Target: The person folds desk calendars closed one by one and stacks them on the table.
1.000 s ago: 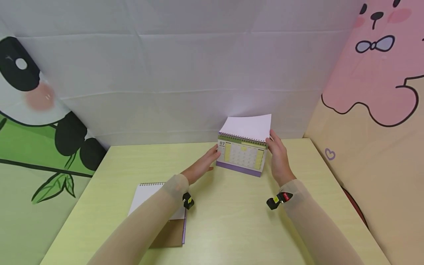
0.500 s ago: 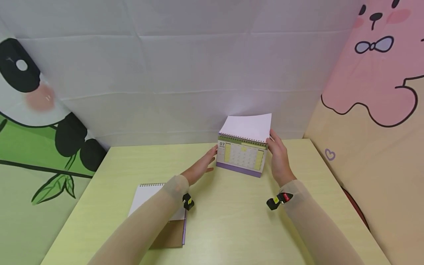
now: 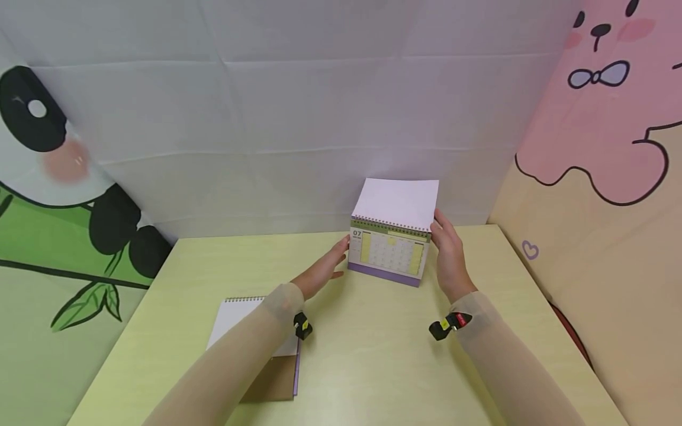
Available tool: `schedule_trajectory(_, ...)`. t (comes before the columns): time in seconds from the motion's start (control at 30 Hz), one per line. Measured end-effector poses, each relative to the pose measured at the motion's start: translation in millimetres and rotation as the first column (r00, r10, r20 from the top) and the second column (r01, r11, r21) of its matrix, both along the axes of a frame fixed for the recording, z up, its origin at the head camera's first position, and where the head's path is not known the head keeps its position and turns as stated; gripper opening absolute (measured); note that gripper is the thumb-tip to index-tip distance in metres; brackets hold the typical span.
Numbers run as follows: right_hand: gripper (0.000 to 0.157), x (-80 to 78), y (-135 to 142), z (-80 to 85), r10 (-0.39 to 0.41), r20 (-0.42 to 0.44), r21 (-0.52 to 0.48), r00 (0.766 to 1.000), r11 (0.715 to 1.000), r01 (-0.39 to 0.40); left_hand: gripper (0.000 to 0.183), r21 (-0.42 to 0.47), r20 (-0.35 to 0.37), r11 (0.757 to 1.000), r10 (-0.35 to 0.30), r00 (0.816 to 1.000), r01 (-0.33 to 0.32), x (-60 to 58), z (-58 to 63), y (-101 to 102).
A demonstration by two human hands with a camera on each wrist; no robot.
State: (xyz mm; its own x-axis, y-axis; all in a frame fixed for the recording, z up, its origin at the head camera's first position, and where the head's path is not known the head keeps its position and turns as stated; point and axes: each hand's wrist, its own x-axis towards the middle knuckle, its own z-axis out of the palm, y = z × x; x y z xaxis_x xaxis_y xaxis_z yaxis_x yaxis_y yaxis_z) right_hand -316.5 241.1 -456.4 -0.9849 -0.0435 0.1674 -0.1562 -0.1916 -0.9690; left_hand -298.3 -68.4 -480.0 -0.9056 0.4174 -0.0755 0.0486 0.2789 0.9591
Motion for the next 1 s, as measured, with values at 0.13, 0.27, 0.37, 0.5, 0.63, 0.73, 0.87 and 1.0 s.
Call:
schedule_trajectory(0.13, 0.07, 1.1, 0.5, 0.1, 0.0, -0.006, 0.007, 1.0, 1.0, 0.0, 0.081, 0.006, 0.008, 1.0, -0.002, 1.0, 0.002, -1.3, -1.8, 0.0)
schedule_trajectory(0.27, 0.069, 4.7, 1.3, 0.3, 0.004, -0.012, 0.022, 1.0, 1.0, -0.004, 0.081, -0.002, 0.018, 1.0, 0.004, 1.0, -0.004, -0.5, -2.6, 0.6)
schedule_trajectory(0.37, 0.07, 6.6, 1.8, 0.6, 0.004, -0.017, 0.024, 1.0, 1.0, -0.003, 0.081, -0.004, 0.02, 1.0, 0.01, 1.0, -0.01, -1.5, -3.3, 0.8)
schedule_trajectory(0.5, 0.07, 7.4, 1.5, 1.8, 0.001, -0.024, 0.019, 1.0, 1.0, -0.001, 0.081, -0.005, 0.018, 1.0, 0.012, 1.0, -0.012, -4.0, -3.6, 0.8)
schedule_trajectory(0.63, 0.07, 8.3, 0.2, 2.5, 0.001, -0.025, 0.013, 1.0, 1.0, -0.001, 0.081, -0.011, 0.015, 1.0, 0.013, 1.0, -0.013, -3.7, -3.6, 0.6)
schedule_trajectory(0.73, 0.07, 8.7, 0.2, 2.0, 0.0, -0.026, 0.012, 1.0, 1.0, 0.0, 0.081, -0.016, 0.016, 1.0, 0.015, 1.0, -0.015, -3.6, -3.9, 0.4)
schedule_trajectory(0.87, 0.069, 9.5, 1.3, 0.1, -0.004, -0.041, 0.005, 0.999, 1.0, 0.004, 0.081, -0.016, 0.018, 1.0, 0.017, 1.0, -0.017, -3.1, -4.1, 0.1)
schedule_trajectory(1.0, 0.067, 9.8, 1.3, -1.8, -0.014, -0.053, -0.006, 0.999, 1.0, 0.014, 0.081, -0.016, 0.017, 1.0, 0.02, 1.0, -0.02, -3.3, -4.3, 0.0)
